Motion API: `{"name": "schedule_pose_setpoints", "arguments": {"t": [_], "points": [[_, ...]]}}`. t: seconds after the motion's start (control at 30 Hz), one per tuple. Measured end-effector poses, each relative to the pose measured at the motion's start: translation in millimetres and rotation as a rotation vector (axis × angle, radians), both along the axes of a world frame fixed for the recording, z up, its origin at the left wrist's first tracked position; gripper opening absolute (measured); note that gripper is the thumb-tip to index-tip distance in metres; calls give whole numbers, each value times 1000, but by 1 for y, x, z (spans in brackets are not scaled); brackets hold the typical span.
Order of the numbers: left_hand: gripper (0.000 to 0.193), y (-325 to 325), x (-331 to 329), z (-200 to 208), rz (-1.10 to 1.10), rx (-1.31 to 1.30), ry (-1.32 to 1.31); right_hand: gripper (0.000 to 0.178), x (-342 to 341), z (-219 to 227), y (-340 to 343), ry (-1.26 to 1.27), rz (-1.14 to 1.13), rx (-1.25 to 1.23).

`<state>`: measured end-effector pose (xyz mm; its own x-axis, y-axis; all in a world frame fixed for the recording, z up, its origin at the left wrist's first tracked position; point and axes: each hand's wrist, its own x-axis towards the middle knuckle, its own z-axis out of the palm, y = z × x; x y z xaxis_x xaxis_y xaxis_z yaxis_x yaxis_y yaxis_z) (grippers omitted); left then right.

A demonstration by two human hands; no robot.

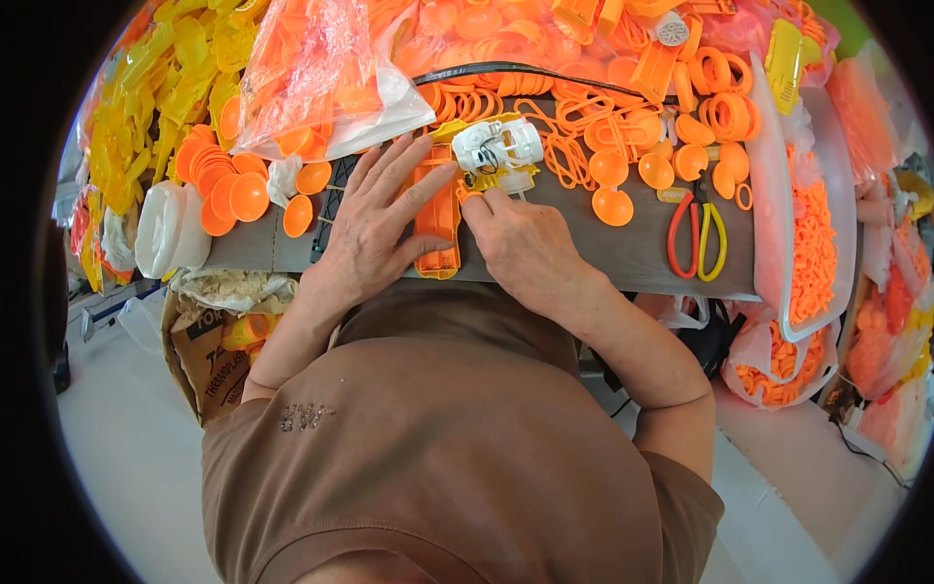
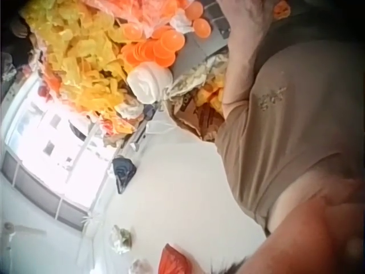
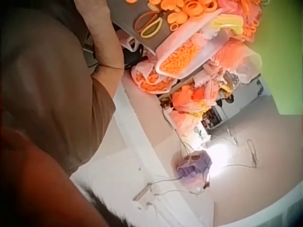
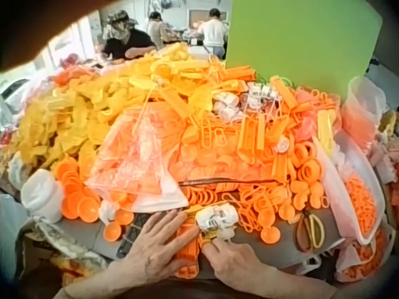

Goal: The recorder is assembling yellow and orange plastic toy guns, fitting nozzles and internal components together.

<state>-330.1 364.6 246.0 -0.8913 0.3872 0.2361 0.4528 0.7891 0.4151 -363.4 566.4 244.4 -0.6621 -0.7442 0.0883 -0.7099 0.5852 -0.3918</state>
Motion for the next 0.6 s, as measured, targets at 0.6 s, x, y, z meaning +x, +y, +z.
{"name": "schedule_pose_setpoints", "arguments": {"t": [0.6], "points": [[44, 1, 0, -1, -24, -35, 79, 10, -5, 0, -6, -17, 71, 70]]}}
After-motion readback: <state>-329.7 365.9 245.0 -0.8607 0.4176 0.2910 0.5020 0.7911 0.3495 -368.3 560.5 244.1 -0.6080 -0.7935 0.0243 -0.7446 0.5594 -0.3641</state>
